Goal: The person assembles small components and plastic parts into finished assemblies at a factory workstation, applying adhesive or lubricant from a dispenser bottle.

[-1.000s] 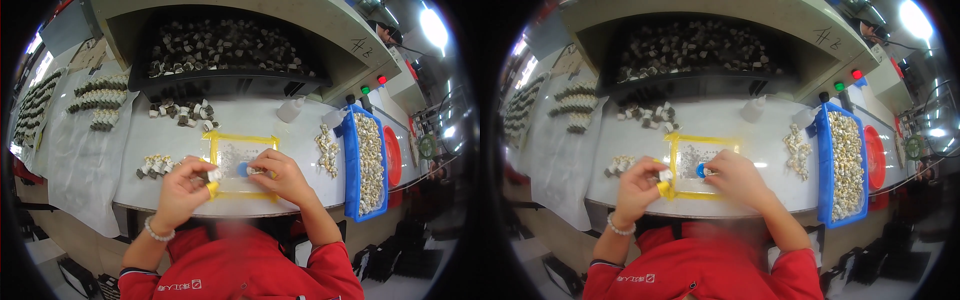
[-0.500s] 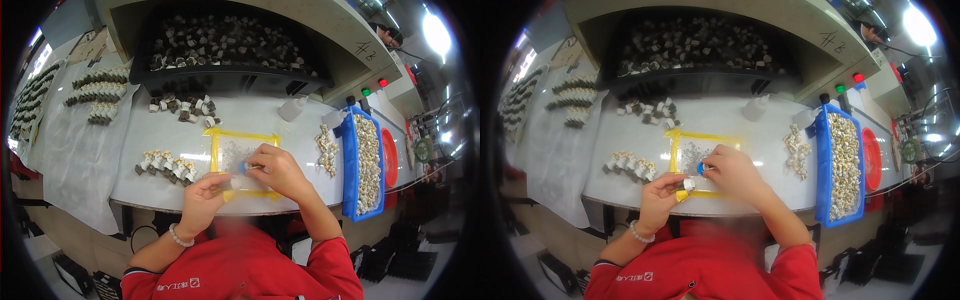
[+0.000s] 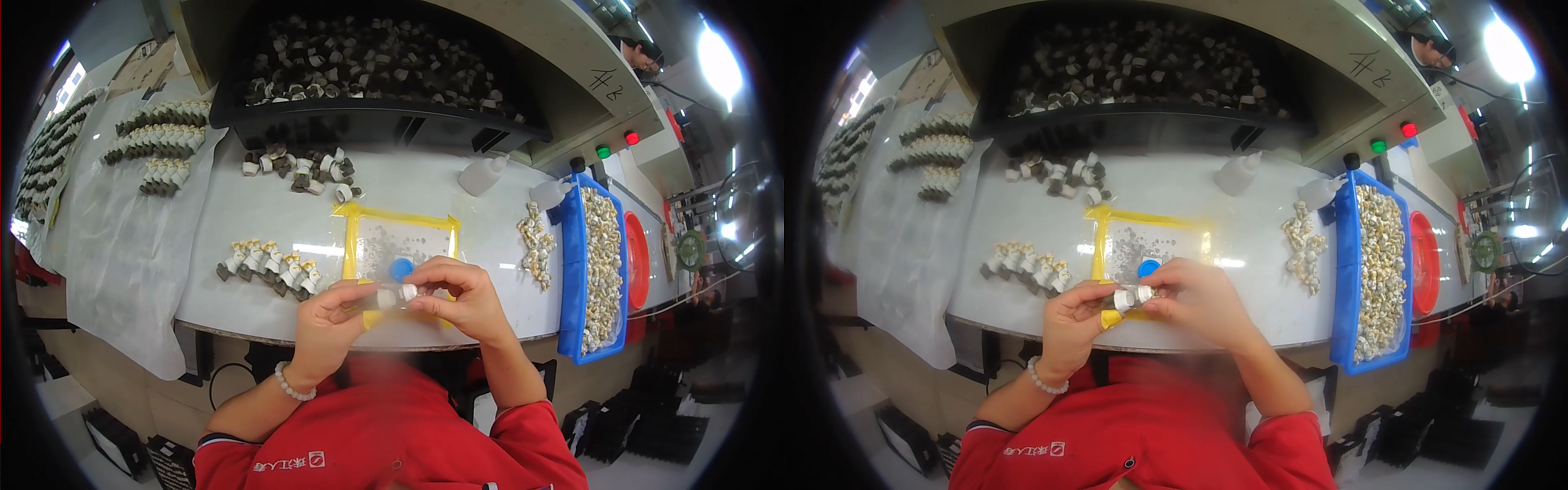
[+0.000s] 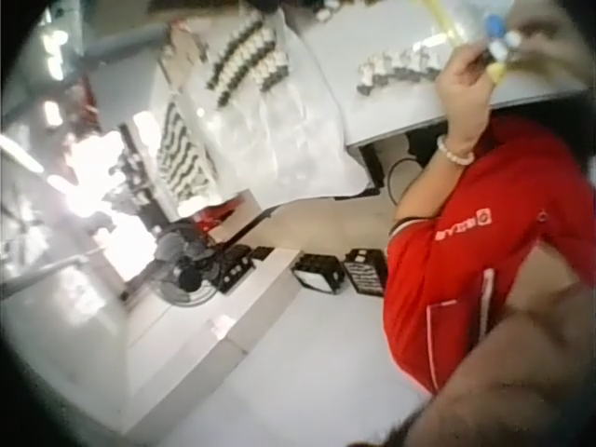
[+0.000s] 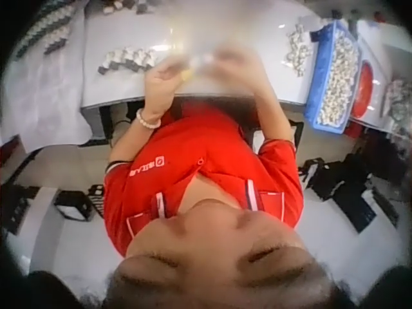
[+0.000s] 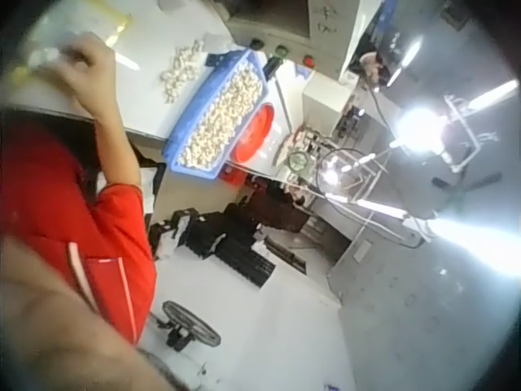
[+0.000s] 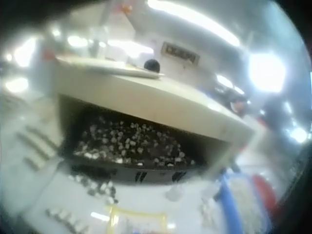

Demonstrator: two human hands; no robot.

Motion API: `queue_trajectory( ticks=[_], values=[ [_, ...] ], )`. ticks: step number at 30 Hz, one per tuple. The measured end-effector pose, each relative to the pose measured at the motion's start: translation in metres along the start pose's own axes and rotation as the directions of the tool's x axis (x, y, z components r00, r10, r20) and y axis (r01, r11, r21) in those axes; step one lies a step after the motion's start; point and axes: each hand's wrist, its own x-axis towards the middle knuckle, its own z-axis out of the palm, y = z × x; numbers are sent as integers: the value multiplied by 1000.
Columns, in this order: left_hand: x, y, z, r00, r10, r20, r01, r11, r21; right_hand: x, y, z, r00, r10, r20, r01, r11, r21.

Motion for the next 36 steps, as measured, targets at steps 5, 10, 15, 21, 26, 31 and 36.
queue_trajectory(
  ticks=[5,10,15,21,26,31,36],
  values=[
    [-2,-1,0,1000,-5,1,5,1000,-15,0,-5,4,999,-6,37,8,1000,-30],
    [-7,-5,-1,1000,21,10,-22,990,138,-2,-1,7,995,-71,73,77,994,-73],
    [-4,-9,-2,995,63,74,-75,982,173,-6,8,9,998,-48,47,49,999,-17],
    [-14,9,14,999,-24,41,16,981,194,-14,13,6,977,-192,89,197,980,-42],
    [-23,15,-8,880,285,381,-470,399,787,-31,19,-30,952,-280,-126,157,797,-583],
    [-22,23,-26,691,352,631,-580,-251,775,-57,27,-87,816,-299,-494,-301,510,-806],
    [-17,27,-29,724,444,528,-424,-317,848,-60,42,-95,822,-110,-558,-398,591,-702]
  ],
)
